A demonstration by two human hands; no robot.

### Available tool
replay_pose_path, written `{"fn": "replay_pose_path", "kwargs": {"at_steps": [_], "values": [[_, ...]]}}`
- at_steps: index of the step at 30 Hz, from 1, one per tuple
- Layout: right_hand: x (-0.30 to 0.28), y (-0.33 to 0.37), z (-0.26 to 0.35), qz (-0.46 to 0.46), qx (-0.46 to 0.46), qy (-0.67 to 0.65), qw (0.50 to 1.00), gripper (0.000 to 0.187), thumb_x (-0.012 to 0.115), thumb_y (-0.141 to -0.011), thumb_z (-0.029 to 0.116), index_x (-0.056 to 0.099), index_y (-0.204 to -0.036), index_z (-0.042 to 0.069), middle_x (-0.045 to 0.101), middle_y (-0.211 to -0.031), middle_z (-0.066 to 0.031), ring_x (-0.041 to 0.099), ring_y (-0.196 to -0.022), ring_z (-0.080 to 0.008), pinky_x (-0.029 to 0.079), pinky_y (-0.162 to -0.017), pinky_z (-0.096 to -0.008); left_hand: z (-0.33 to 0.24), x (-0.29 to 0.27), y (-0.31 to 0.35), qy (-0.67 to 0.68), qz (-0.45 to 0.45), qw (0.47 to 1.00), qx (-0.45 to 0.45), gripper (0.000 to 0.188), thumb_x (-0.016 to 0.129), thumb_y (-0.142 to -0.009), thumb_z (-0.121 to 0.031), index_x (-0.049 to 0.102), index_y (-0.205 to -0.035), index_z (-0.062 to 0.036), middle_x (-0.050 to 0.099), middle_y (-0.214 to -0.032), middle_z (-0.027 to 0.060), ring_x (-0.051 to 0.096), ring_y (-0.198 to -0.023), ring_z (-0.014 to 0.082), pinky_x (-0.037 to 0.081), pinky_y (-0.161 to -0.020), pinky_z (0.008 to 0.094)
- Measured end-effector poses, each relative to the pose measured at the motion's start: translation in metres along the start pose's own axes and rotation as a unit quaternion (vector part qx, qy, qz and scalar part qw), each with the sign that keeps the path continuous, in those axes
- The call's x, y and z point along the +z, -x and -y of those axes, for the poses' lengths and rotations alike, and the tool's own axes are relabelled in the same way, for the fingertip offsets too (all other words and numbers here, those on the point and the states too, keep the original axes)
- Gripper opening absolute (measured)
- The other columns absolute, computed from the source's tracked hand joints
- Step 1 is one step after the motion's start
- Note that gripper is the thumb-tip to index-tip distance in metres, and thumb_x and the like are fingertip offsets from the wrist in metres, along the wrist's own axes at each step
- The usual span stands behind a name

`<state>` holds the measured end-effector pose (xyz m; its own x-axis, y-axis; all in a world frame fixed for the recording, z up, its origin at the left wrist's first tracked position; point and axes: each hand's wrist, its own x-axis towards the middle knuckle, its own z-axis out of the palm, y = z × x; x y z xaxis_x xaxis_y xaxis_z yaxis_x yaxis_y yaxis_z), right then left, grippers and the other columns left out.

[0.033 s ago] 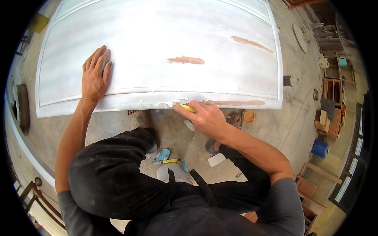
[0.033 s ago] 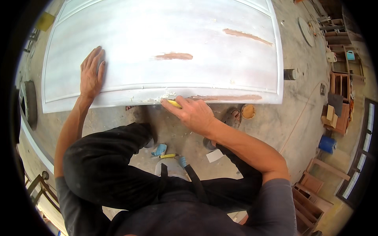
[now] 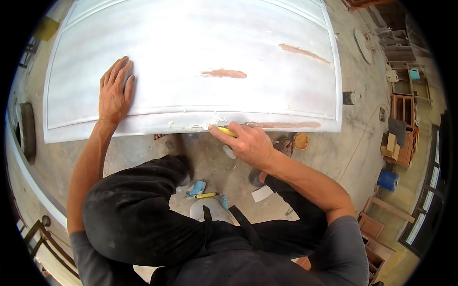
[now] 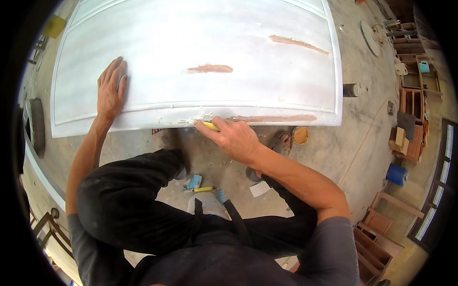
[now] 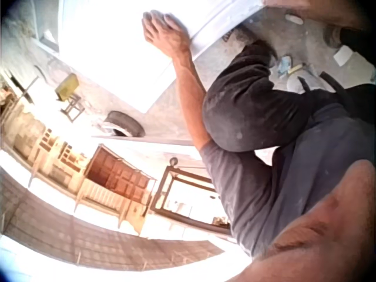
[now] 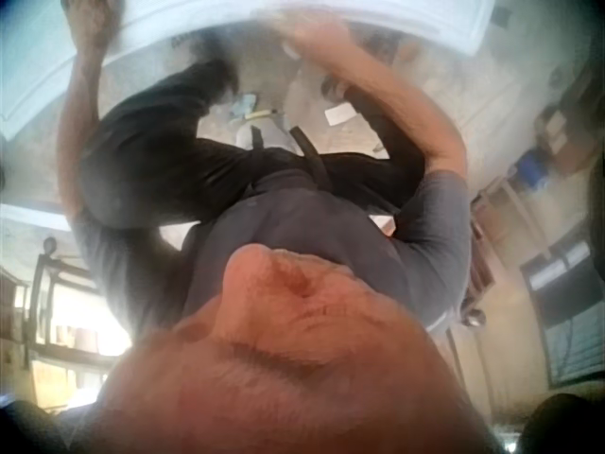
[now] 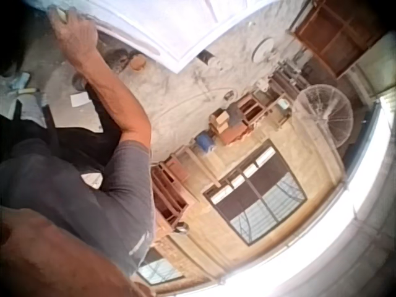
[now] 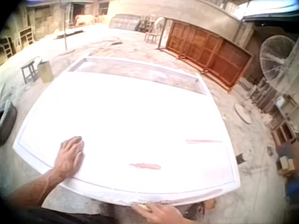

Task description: The person applies wood filler to scratches on a white door using a yellow putty knife, then smooths the filler with a blue cloth. The person repeats this process on multiple areas of the door.

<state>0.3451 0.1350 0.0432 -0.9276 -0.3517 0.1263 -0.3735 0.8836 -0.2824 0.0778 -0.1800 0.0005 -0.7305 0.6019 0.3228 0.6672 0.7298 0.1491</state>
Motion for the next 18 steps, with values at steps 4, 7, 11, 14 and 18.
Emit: {"fn": "replay_pose_path", "kwargs": {"at_steps": [4,7,11,14,18], "values": [[-0.017,0.02,-0.012,0.049,0.014,0.013,0.999,0.072,0.069,-0.079,0.004,0.06,-0.148,0.022,0.056,-0.092,-0.0042,0.064,-0.064,-0.0202,0.054,-0.051,-0.0331,0.0,-0.001,0.001,0.001,0.003,1.0,-0.006,0.041,0.053,-0.108,-0.021,0.056,-0.147,-0.0099,0.051,-0.158,0.0093,0.041,-0.149,0.0305,0.031,-0.124,0.0445],[-0.021,0.023,-0.01,0.061,0.023,0.019,0.998,0.071,0.069,-0.079,0.004,0.059,-0.148,0.021,0.056,-0.092,-0.0042,0.064,-0.065,-0.0197,0.055,-0.053,-0.0327,-0.001,-0.002,-0.002,0.007,-0.003,1.0,0.0,0.041,0.053,-0.108,-0.022,0.057,-0.147,-0.0094,0.052,-0.157,0.0093,0.042,-0.149,0.0306,0.031,-0.124,0.0446],[-0.006,-0.008,0.009,0.036,0.002,0.007,0.999,0.069,0.069,-0.079,0.005,0.061,-0.146,0.021,0.056,-0.091,-0.004,0.065,-0.067,-0.0198,0.055,-0.054,-0.0327,0.0,-0.001,-0.002,0.007,-0.004,1.0,0.005,0.04,0.055,-0.107,-0.021,0.057,-0.146,-0.0095,0.052,-0.157,0.0088,0.043,-0.148,0.0304,0.032,-0.123,0.0444],[-0.02,0.012,-0.009,0.032,0.002,0.004,0.999,0.07,0.069,-0.079,0.005,0.06,-0.147,0.021,0.056,-0.09,-0.0041,0.066,-0.069,-0.0203,0.055,-0.054,-0.0335,0.0,-0.002,0.0,0.005,-0.012,1.0,0.008,0.04,0.056,-0.107,-0.021,0.058,-0.145,-0.01,0.053,-0.156,0.0083,0.044,-0.147,0.03,0.034,-0.123,0.044],[-0.015,0.019,-0.017,0.033,0.007,0.02,0.999,0.074,0.071,-0.077,0.006,0.059,-0.148,0.022,0.056,-0.09,-0.0045,0.066,-0.069,-0.0208,0.053,-0.053,-0.035,-0.003,-0.003,-0.003,0.012,-0.012,1.0,0.007,0.04,0.054,-0.107,-0.02,0.057,-0.145,-0.0088,0.052,-0.156,0.0093,0.043,-0.147,0.0308,0.032,-0.123,0.0444]]}}
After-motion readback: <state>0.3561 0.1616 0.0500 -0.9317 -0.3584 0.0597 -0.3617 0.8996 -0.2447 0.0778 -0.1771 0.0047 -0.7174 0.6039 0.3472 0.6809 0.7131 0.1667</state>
